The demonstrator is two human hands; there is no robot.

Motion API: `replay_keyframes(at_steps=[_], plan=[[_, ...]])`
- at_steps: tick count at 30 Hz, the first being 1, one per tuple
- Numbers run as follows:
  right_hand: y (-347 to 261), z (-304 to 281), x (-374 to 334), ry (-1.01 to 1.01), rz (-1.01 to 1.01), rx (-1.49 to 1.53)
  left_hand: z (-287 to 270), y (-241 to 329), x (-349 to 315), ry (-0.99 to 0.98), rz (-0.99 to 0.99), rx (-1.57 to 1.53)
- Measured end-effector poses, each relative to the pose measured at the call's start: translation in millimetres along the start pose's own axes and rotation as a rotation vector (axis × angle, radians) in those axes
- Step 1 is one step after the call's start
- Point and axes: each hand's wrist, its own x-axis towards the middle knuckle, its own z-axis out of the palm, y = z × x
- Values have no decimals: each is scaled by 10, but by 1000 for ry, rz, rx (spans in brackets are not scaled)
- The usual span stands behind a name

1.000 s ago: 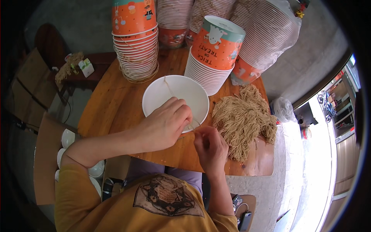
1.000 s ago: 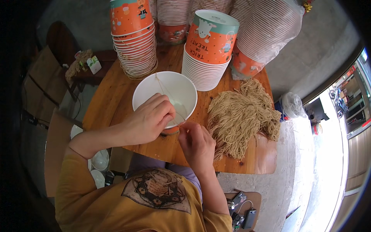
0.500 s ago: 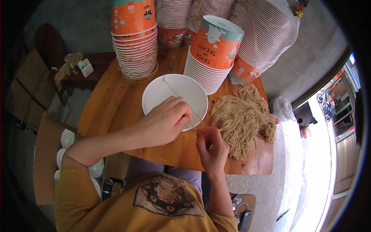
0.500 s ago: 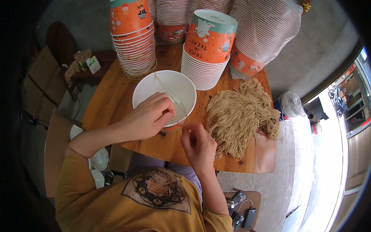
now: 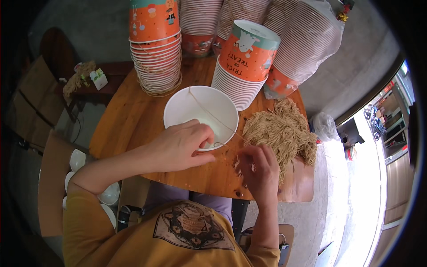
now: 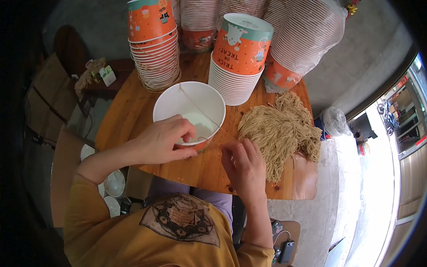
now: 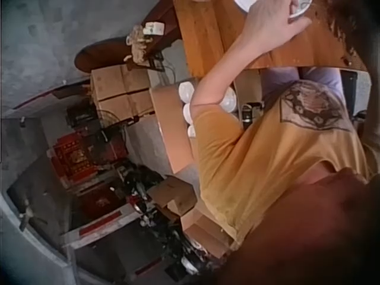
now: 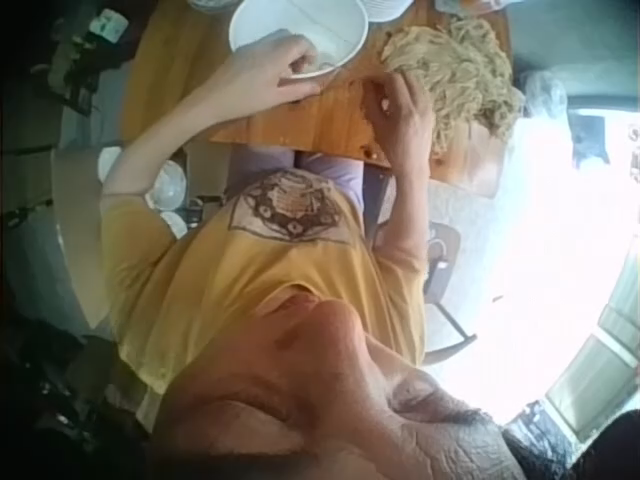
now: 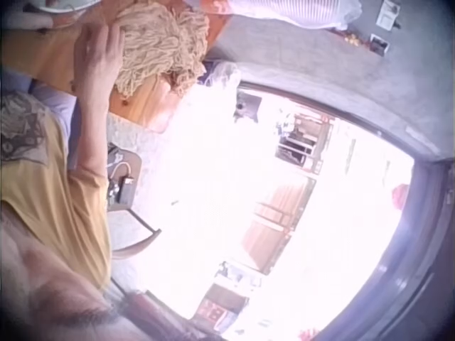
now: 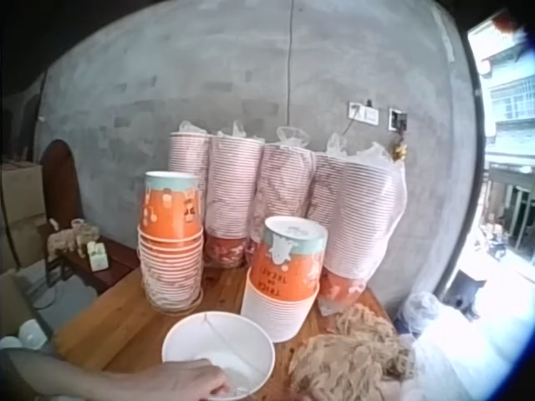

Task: Tying string handles to paper buckets for packaging.

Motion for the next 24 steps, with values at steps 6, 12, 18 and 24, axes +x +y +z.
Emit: replay_keyframes(at_steps=[6, 12, 18, 24], plan=[[-38, 79, 357, 71, -159, 7, -26, -221, -98, 143, 360, 223], [-94, 306, 493, -42, -105, 157, -30, -260, -107, 168, 235, -18], [-109, 339, 463, -86, -35, 184, 300, -98, 25, 326, 0, -63], [-72, 380, 439, 13, -44, 138, 326, -127, 10, 401, 55, 15]])
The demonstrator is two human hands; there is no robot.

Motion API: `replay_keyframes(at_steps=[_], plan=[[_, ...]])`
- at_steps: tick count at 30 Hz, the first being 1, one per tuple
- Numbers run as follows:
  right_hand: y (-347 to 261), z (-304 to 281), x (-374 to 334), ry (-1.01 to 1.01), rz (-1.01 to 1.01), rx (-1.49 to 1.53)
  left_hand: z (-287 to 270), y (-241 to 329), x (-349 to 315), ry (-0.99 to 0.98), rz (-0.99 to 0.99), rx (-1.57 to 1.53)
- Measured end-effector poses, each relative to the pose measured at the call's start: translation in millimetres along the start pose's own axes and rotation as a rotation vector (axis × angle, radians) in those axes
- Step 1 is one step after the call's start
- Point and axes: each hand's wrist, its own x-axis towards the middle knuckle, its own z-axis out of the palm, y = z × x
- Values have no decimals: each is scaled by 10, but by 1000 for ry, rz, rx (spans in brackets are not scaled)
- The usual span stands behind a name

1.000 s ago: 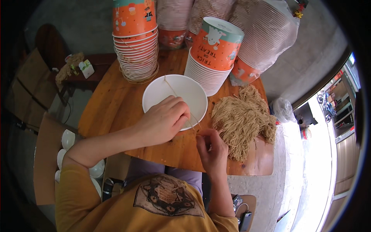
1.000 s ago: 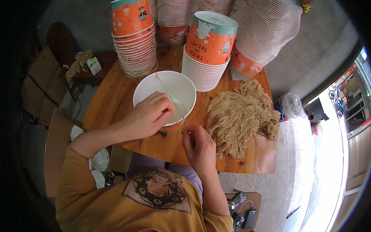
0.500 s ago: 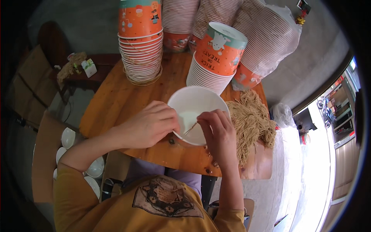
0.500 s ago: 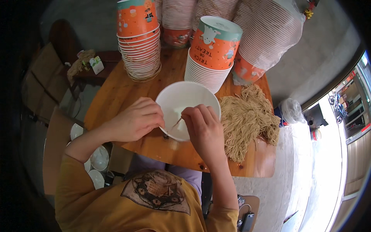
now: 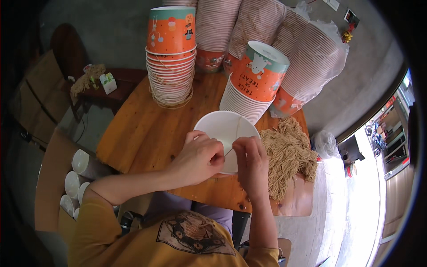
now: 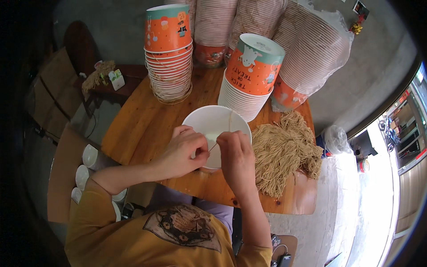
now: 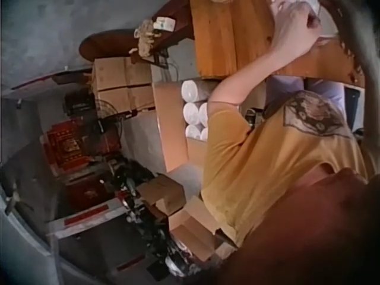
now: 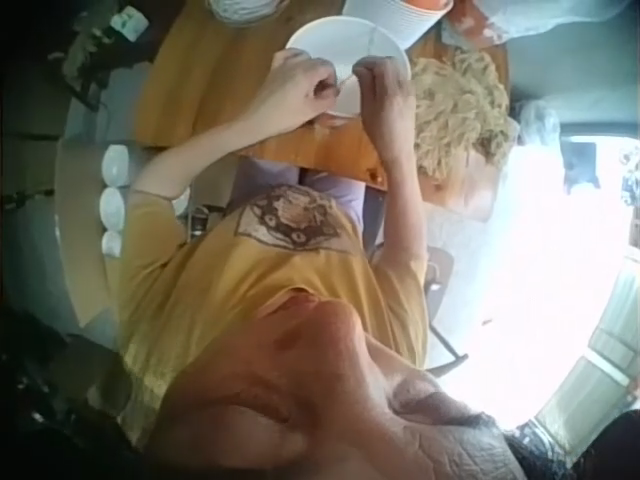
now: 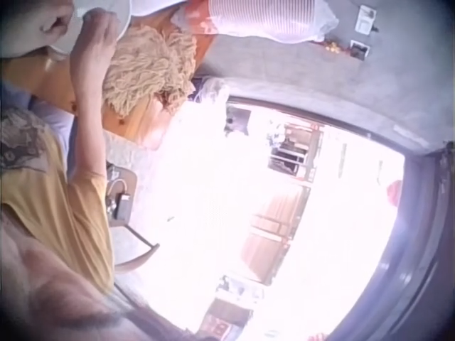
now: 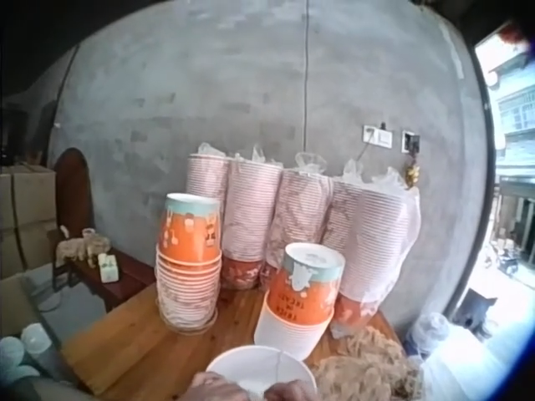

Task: Tying string handles to paper buckets for packaging.

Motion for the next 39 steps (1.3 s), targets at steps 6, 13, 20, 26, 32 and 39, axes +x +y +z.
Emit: replay_keyframes(at_steps=[6, 13, 20, 26, 32, 39], plan=[[59, -4, 31, 132, 26, -108, -105, -58, -71, -195, 164, -13], [-89, -283, 76, -50, -11, -89, -180, -227, -128, -62, 446, 59], [-369, -252, 329, -321, -201, -86, -943, -321, -70, 42, 359, 140], [-393, 498, 1407, -388, 215, 679, -1922, -437, -383, 819, 91, 47], [-489, 1064, 2784, -144, 288, 1371, -1918, -555, -619, 938, -73, -105], [-89, 1650, 2974, -17, 541, 1453, -1632, -878, -668, 726, -211, -378]])
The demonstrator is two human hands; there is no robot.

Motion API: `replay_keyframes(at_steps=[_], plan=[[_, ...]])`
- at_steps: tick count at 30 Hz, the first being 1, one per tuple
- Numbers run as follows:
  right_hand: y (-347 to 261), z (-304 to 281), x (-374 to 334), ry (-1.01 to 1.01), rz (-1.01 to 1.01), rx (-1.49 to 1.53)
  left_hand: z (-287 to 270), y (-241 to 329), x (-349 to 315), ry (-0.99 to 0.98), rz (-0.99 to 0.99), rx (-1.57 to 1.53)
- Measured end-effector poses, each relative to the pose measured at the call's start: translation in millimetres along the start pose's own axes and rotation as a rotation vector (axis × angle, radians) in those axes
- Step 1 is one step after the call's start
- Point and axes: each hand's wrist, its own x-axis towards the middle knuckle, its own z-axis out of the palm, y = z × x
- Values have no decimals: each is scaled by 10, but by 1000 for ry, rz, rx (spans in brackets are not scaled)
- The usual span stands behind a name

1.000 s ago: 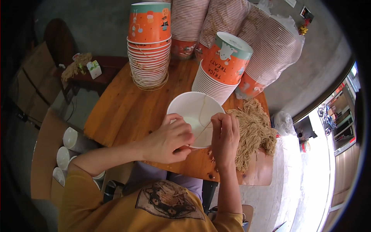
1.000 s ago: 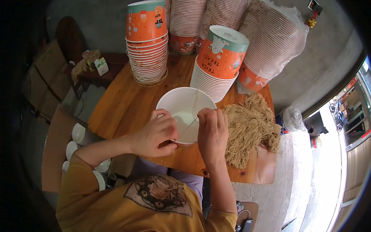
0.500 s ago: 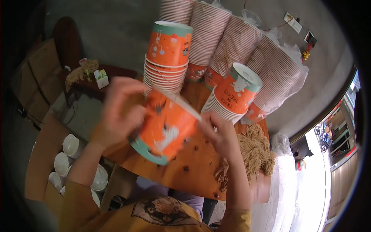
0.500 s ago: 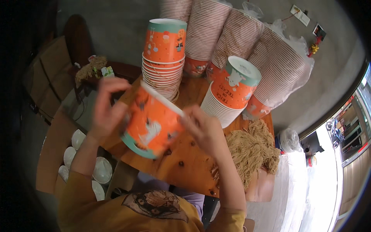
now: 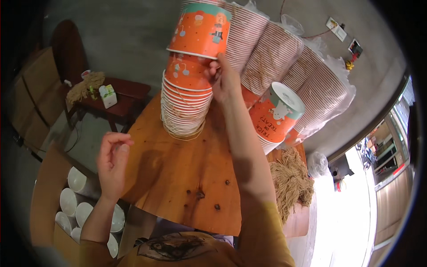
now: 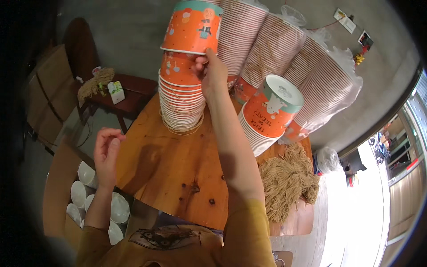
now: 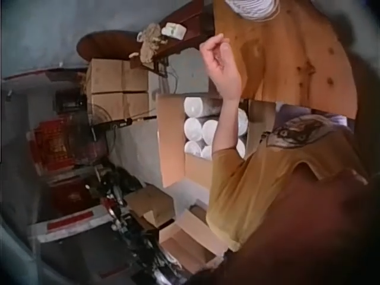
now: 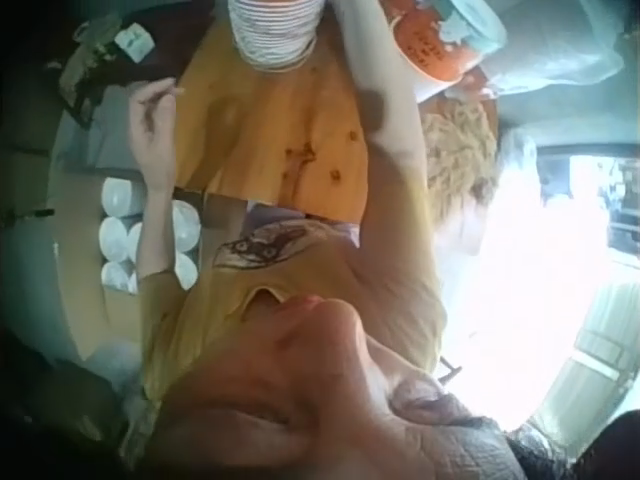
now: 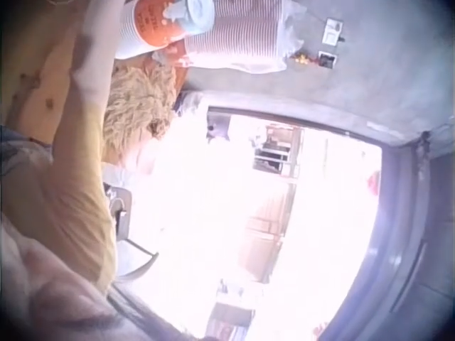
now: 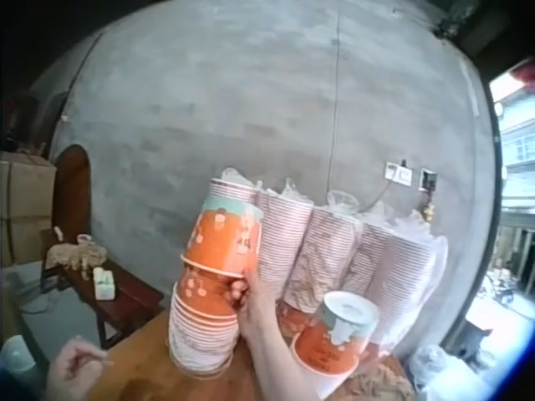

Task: Tying string handles to paper buckets for packaging.

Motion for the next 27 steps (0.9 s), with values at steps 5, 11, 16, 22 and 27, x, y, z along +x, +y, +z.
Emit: replay_keyframes(at_steps=[5, 11, 16, 22, 27], plan=[[-221, -238, -551, 11, -43, -538, 206, -163, -15, -96, -75, -50], [-911, -673, -1186, 215, -934, -1770, 525, -439, -122, -171, -214, -174], [-1414, -1139, -1356, 190, -825, -1968, 1030, -540, -256, -375, -237, -134], [-1561, -1258, -1166, 210, -684, -1692, 1795, -809, -322, -671, -110, -53], [-1684, -1247, -1193, 58, -518, -1836, 2228, -875, -243, -791, -42, 41]])
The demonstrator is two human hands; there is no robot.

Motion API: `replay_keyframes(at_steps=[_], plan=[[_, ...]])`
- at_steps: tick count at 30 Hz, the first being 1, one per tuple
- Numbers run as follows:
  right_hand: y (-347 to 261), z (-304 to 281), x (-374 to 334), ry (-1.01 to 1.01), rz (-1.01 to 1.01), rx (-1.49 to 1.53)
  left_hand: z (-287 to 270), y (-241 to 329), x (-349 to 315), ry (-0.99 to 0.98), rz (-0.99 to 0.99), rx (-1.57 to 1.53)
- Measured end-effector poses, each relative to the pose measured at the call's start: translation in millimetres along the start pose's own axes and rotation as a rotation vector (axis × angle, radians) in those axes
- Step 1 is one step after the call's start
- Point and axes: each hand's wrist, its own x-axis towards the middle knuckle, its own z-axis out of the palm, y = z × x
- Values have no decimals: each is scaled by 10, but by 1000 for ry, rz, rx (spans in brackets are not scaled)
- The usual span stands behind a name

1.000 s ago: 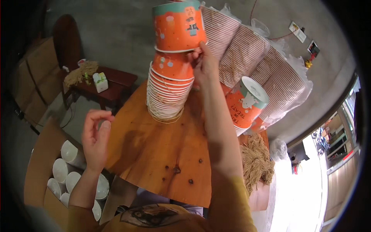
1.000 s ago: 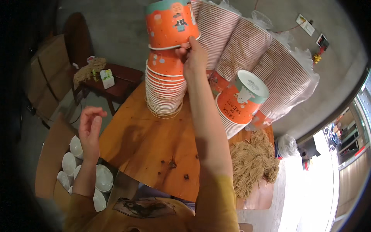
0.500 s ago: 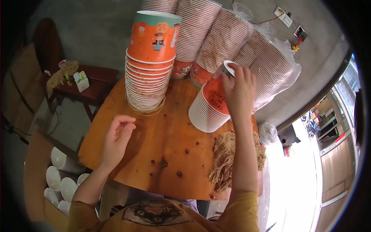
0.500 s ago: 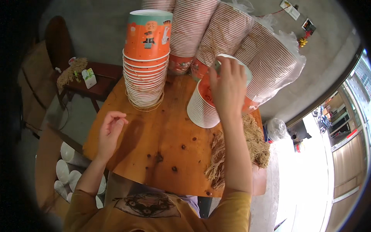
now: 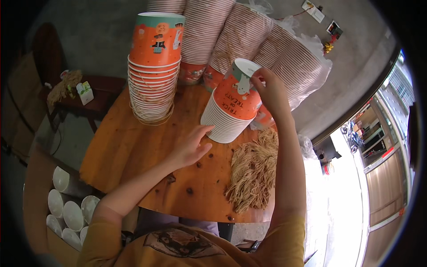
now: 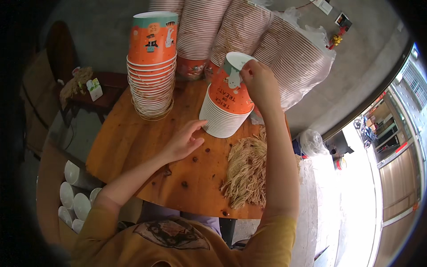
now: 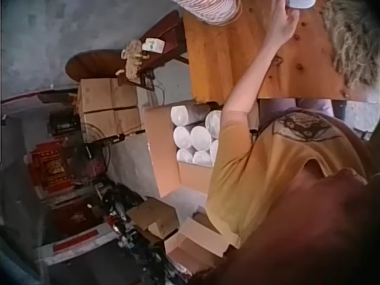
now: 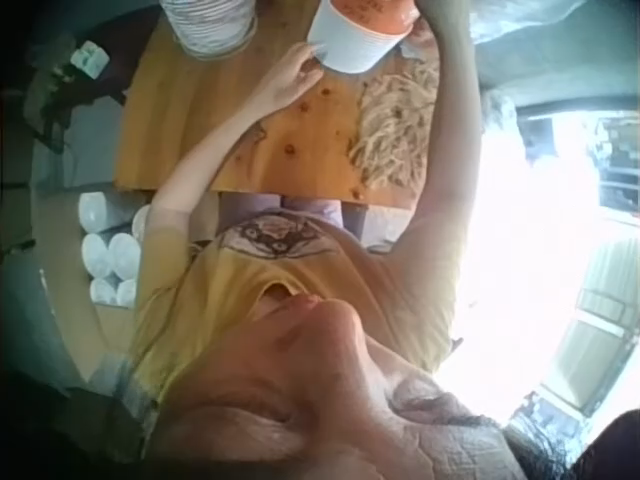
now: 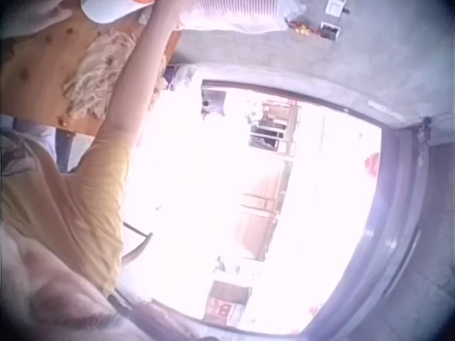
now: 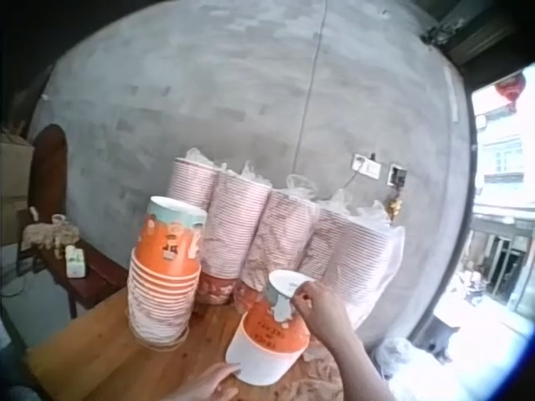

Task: Tying string handles to paper buckets for packaging.

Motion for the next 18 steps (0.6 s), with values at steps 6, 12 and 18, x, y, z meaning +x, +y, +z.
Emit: replay_keyframes(at_steps=[6, 12, 18], plan=[[-18, 70, 45, 104, -111, -6, 192, -138, 198, -24, 42, 98], [75, 83, 113, 166, -139, -2, 233, -38, 259, -71, -48, 1], [95, 0, 191, 272, -179, -9, 303, -163, 327, -35, 4, 45]])
